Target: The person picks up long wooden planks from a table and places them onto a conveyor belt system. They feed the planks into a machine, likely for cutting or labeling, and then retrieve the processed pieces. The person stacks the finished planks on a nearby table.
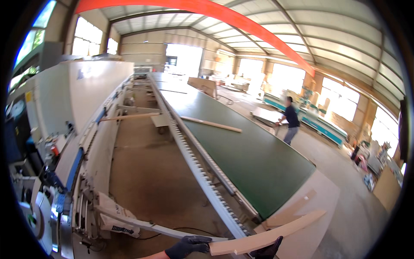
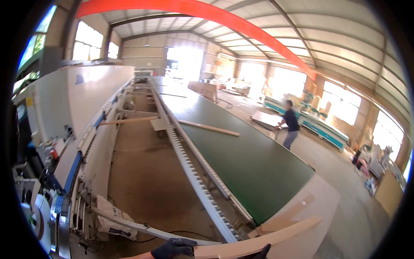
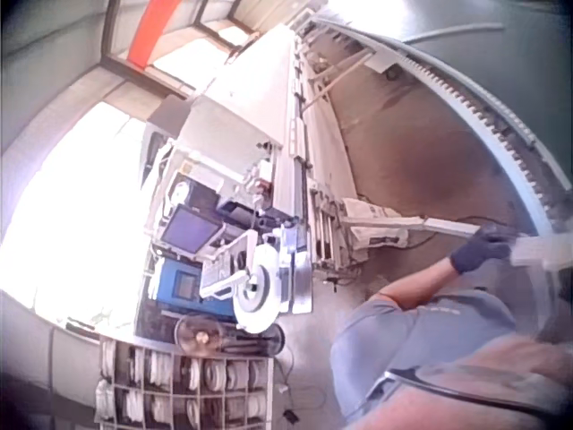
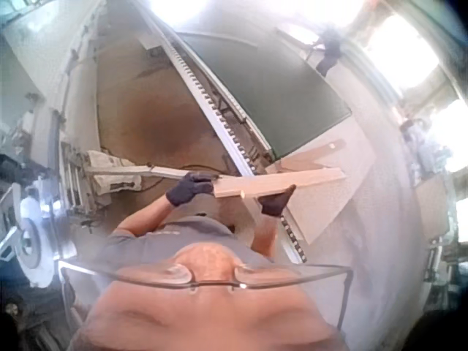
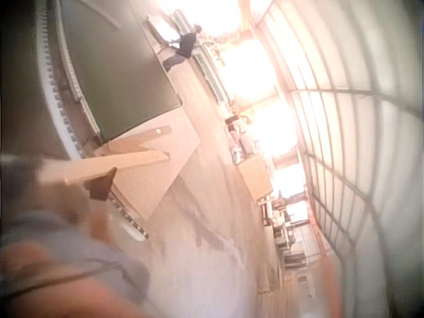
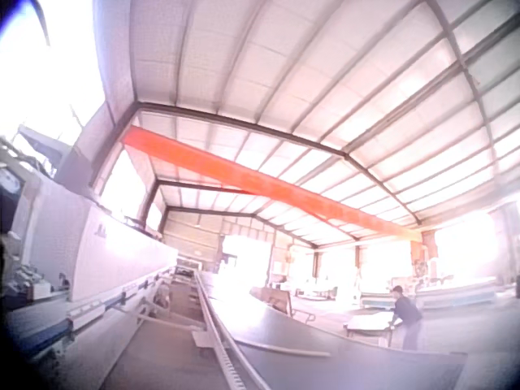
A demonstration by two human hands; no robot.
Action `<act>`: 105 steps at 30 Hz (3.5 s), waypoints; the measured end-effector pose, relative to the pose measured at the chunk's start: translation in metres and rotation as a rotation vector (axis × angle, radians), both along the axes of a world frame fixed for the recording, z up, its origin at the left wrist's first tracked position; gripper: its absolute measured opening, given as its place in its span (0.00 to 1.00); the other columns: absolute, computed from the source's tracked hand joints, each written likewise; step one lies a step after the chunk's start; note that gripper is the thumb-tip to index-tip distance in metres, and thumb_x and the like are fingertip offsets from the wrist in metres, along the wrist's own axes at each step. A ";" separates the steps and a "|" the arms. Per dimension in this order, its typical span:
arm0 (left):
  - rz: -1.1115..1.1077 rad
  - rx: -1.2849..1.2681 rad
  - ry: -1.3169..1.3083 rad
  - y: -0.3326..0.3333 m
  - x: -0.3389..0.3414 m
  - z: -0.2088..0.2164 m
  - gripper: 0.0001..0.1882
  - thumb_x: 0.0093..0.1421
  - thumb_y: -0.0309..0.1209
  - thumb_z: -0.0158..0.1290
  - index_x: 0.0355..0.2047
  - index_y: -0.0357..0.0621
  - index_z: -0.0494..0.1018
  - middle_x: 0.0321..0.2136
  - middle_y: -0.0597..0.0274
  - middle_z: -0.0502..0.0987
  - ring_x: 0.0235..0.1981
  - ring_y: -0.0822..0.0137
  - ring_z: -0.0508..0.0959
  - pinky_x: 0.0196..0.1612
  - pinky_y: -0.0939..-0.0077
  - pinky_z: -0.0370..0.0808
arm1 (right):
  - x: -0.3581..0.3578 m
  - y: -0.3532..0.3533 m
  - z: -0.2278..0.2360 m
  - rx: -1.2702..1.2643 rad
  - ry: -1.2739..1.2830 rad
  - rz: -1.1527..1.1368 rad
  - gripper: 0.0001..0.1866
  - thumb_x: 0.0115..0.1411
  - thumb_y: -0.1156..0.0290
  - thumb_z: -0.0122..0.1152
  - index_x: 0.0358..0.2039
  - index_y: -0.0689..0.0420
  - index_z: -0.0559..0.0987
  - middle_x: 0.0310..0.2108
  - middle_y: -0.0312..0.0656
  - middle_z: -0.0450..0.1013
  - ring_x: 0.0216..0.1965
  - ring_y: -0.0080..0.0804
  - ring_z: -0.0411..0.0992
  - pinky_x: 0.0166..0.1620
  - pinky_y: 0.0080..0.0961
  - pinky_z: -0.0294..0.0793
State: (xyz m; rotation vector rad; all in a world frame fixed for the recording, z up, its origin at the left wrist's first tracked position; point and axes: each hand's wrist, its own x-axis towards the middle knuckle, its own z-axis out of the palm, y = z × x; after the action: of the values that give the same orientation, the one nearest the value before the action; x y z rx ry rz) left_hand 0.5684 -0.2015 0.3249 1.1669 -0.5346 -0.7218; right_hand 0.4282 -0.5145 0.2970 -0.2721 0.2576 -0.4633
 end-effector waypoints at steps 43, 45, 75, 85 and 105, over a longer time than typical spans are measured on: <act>2.048 0.006 0.465 0.514 0.117 -0.160 0.53 0.57 0.26 0.59 0.76 0.51 0.38 0.23 0.64 0.77 0.18 0.76 0.70 0.20 0.77 0.67 | 0.379 0.670 -0.050 -2.788 -0.851 1.162 0.49 0.47 0.44 0.72 0.68 0.47 0.66 0.38 0.52 0.76 0.39 0.53 0.78 0.41 0.48 0.77; 1.999 0.018 0.508 0.514 0.136 -0.163 0.53 0.57 0.26 0.59 0.76 0.51 0.38 0.27 0.62 0.78 0.20 0.75 0.73 0.22 0.76 0.71 | 0.400 0.670 -0.054 -2.810 -0.852 1.141 0.50 0.47 0.44 0.73 0.68 0.47 0.65 0.39 0.52 0.76 0.39 0.52 0.78 0.41 0.48 0.77; 0.900 0.344 0.351 0.411 0.245 -0.263 0.26 0.59 0.29 0.57 0.58 0.33 0.69 0.34 0.54 0.79 0.26 0.65 0.79 0.28 0.70 0.79 | 0.312 0.371 -0.157 -1.131 0.551 1.196 0.14 0.61 0.56 0.66 0.39 0.51 0.83 0.24 0.33 0.75 0.19 0.20 0.66 0.22 0.23 0.63; 0.000 0.626 -0.712 0.028 0.173 -0.159 0.22 0.61 0.36 0.59 0.51 0.34 0.75 0.43 0.45 0.81 0.44 0.53 0.82 0.48 0.62 0.78 | 0.052 0.169 -0.125 -0.116 0.589 0.563 0.20 0.68 0.51 0.58 0.53 0.49 0.69 0.45 0.48 0.76 0.34 0.35 0.75 0.36 0.37 0.76; -0.302 0.765 -1.422 -0.530 0.090 -0.252 0.42 0.54 0.45 0.61 0.65 0.42 0.61 0.58 0.40 0.70 0.56 0.43 0.74 0.58 0.53 0.71 | -0.244 -0.068 -0.032 0.016 0.573 -0.211 0.24 0.69 0.63 0.54 0.60 0.64 0.67 0.39 0.48 0.77 0.34 0.33 0.79 0.35 0.26 0.78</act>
State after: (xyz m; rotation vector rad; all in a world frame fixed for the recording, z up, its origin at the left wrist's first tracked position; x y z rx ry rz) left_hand 0.6583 -0.7320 0.0734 2.3054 -1.7335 -0.2037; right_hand 0.1843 -0.5822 0.2654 -0.3611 0.8555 -0.5856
